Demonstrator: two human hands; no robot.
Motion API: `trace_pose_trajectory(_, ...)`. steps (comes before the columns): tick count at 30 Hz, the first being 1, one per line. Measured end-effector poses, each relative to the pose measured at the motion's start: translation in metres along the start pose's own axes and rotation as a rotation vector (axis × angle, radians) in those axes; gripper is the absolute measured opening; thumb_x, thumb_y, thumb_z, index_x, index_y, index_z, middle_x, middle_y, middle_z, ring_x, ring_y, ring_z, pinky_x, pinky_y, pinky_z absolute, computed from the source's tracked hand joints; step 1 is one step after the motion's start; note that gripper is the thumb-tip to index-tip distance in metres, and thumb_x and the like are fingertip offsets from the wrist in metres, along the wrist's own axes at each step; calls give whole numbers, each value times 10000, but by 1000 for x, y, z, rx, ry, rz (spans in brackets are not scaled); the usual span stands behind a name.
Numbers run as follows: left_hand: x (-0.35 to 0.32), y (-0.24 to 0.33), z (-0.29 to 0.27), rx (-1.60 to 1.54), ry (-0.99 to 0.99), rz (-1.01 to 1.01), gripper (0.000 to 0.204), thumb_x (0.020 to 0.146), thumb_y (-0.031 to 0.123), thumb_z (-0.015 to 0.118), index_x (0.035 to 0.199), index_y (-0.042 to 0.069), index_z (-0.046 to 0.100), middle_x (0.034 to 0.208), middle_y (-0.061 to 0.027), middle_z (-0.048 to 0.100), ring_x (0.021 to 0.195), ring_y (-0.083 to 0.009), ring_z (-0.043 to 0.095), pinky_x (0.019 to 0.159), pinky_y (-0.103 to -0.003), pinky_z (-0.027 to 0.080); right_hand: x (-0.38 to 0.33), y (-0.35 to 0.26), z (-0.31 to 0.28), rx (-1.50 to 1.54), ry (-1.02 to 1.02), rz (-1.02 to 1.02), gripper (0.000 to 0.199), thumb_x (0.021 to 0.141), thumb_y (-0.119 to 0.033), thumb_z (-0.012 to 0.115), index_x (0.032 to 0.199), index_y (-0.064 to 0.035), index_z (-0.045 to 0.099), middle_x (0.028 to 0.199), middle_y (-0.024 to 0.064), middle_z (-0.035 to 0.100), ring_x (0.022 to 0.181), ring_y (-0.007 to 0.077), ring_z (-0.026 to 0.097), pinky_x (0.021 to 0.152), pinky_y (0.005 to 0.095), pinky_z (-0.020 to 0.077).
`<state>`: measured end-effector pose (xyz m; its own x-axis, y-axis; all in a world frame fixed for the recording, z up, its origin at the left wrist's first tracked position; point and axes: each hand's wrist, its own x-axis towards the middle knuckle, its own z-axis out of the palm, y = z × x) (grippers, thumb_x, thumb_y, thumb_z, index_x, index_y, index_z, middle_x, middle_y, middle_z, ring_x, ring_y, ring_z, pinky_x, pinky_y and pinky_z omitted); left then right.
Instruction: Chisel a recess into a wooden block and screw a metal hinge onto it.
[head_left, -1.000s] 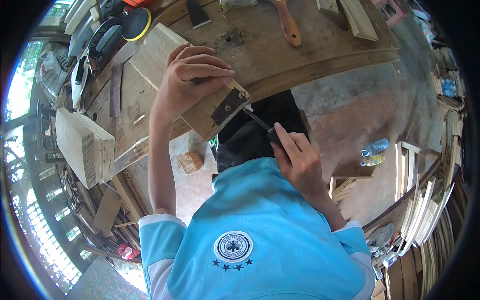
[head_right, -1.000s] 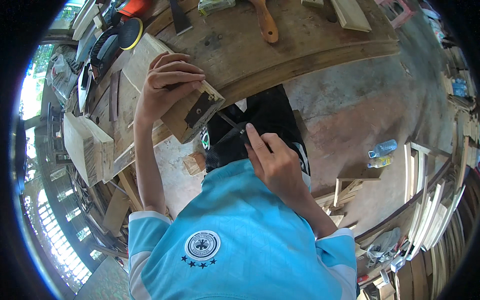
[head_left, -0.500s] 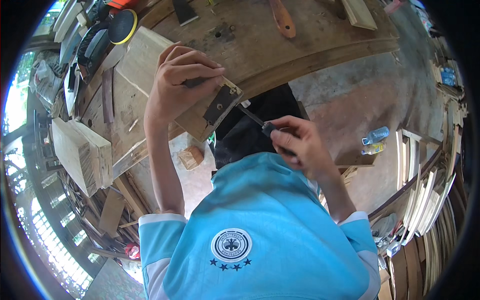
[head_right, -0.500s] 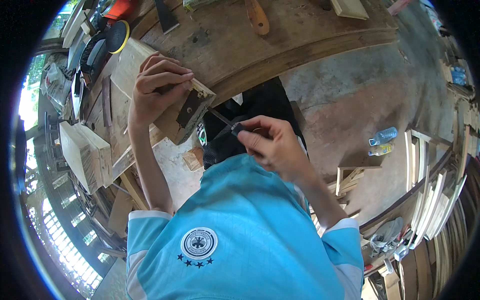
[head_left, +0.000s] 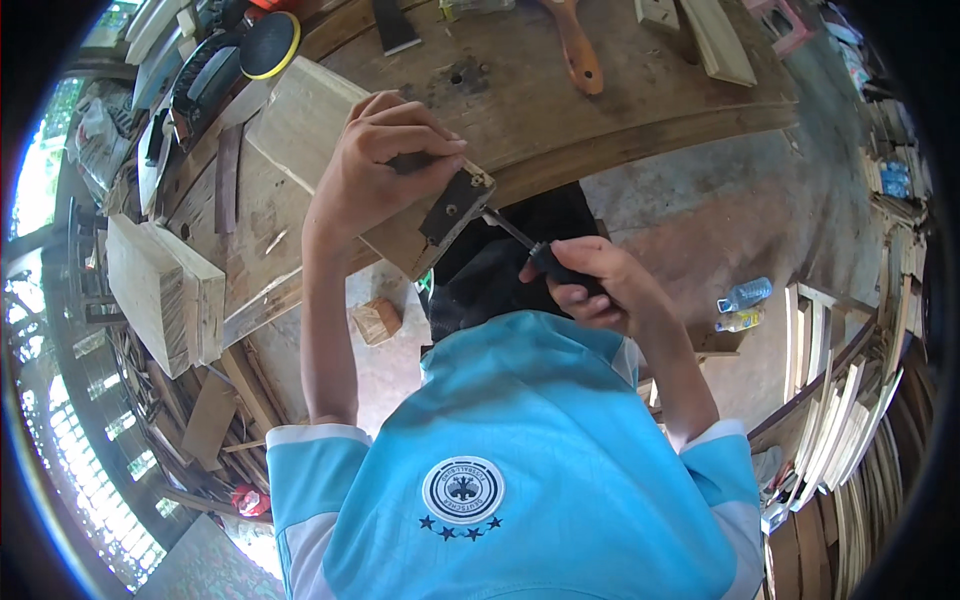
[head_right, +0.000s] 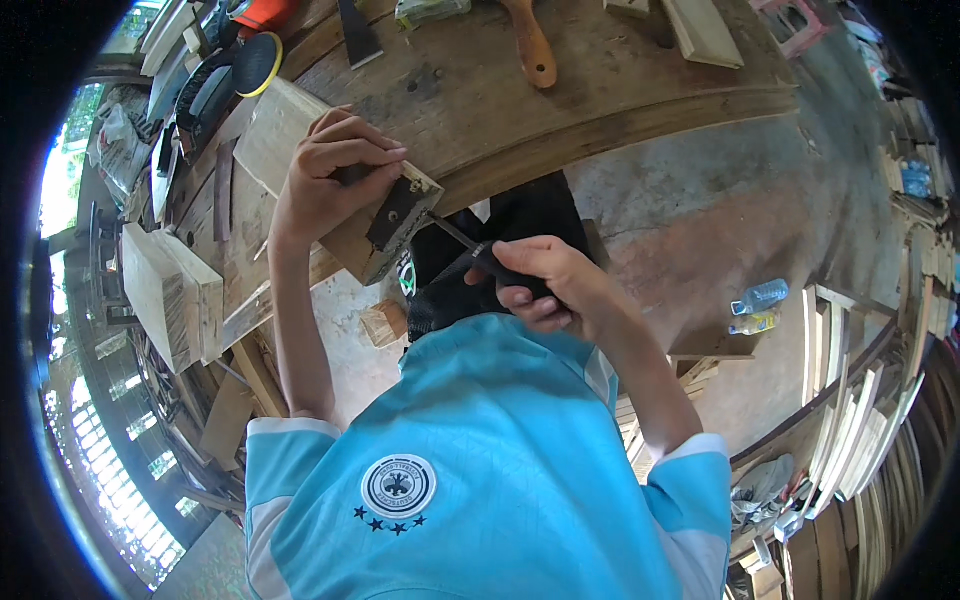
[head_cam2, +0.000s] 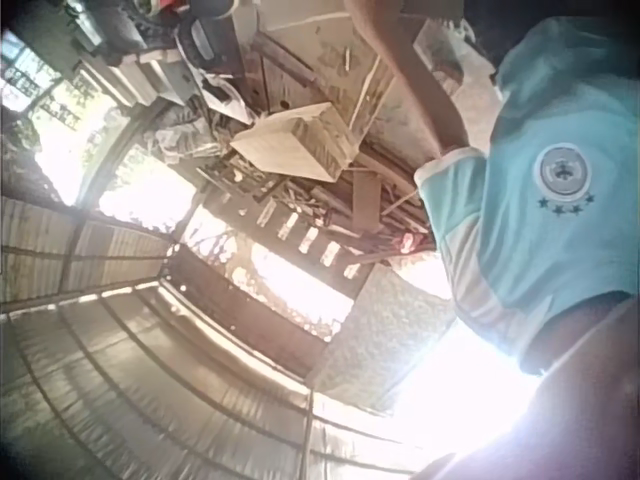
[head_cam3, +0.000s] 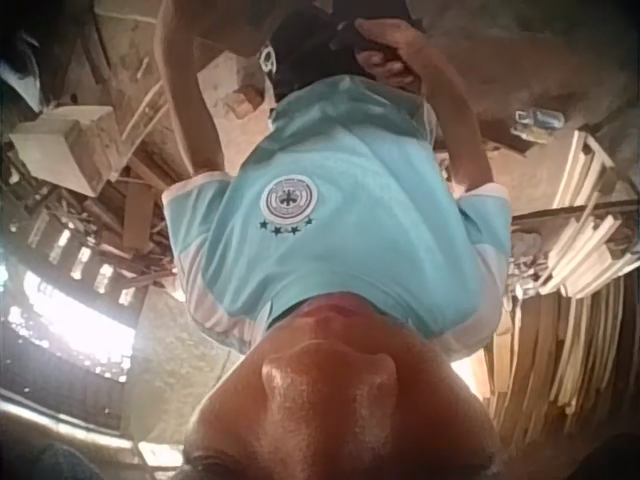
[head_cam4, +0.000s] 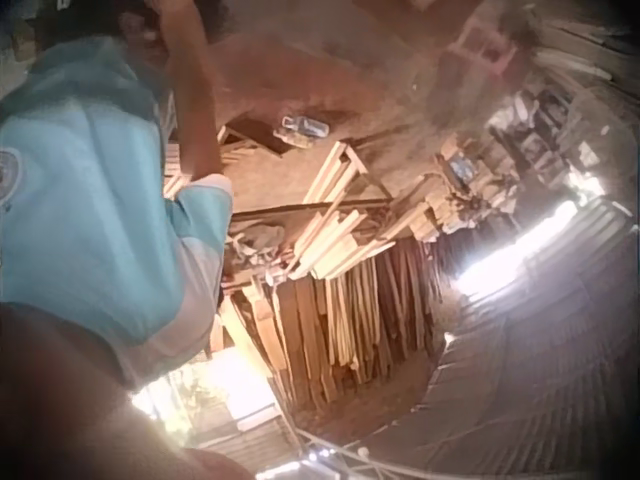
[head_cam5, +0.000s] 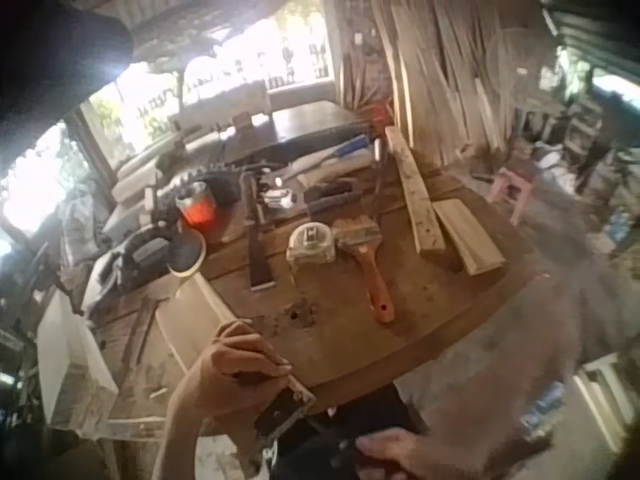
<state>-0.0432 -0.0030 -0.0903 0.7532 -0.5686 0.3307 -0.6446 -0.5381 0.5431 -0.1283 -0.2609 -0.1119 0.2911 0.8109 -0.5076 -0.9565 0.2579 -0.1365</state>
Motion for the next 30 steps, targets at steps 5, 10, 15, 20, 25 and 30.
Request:
trace_pose_trajectory(5,0,11,-1,117,-25,-37,212,646,216,712,836,127,686,852,-3,622,887,-199,545,939,-354,340,20,26,-2,-1391,316,-871,319,830,-152,603,1066,48,522,649,84,534,529,138,524,468,260,422)
trace_pose_trajectory(10,0,16,-1,192,-147,-63,369,602,373,700,889,145,662,895,-22,612,973,-226,522,1029,-423,250,16,30,13,-2010,807,-1071,359,812,-171,613,1074,55,515,709,140,555,572,298,550,515,349,466)
trace_pose_trajectory(15,2,13,-1,166,-144,-44,409,544,366,739,871,137,650,860,-26,597,930,-226,527,1004,-420,277,26,28,30,-1048,584,-777,298,861,-177,563,1070,32,525,620,54,482,430,137,447,362,264,354)
trace_pose_trajectory(20,-3,9,-7,196,-98,-23,485,521,400,749,912,141,628,909,-31,580,933,-249,518,958,-403,309,21,-10,15,-267,211,-124,274,863,-182,567,1059,8,542,598,-15,450,393,20,347,332,177,234)
trace_pose_trajectory(25,-3,11,3,192,-55,24,575,492,417,743,958,112,602,953,-60,573,982,-269,506,991,-439,282,24,10,3,-1300,488,-672,293,851,-162,583,1098,-9,542,659,72,535,457,129,471,417,266,366)
trace_pose_trajectory(30,-14,23,9,302,-60,18,654,462,389,722,999,61,541,1013,-95,536,1050,-281,468,1035,-473,233,32,14,7,-1947,760,-1154,354,843,-145,576,1173,-30,519,729,141,555,578,273,544,547,387,445)
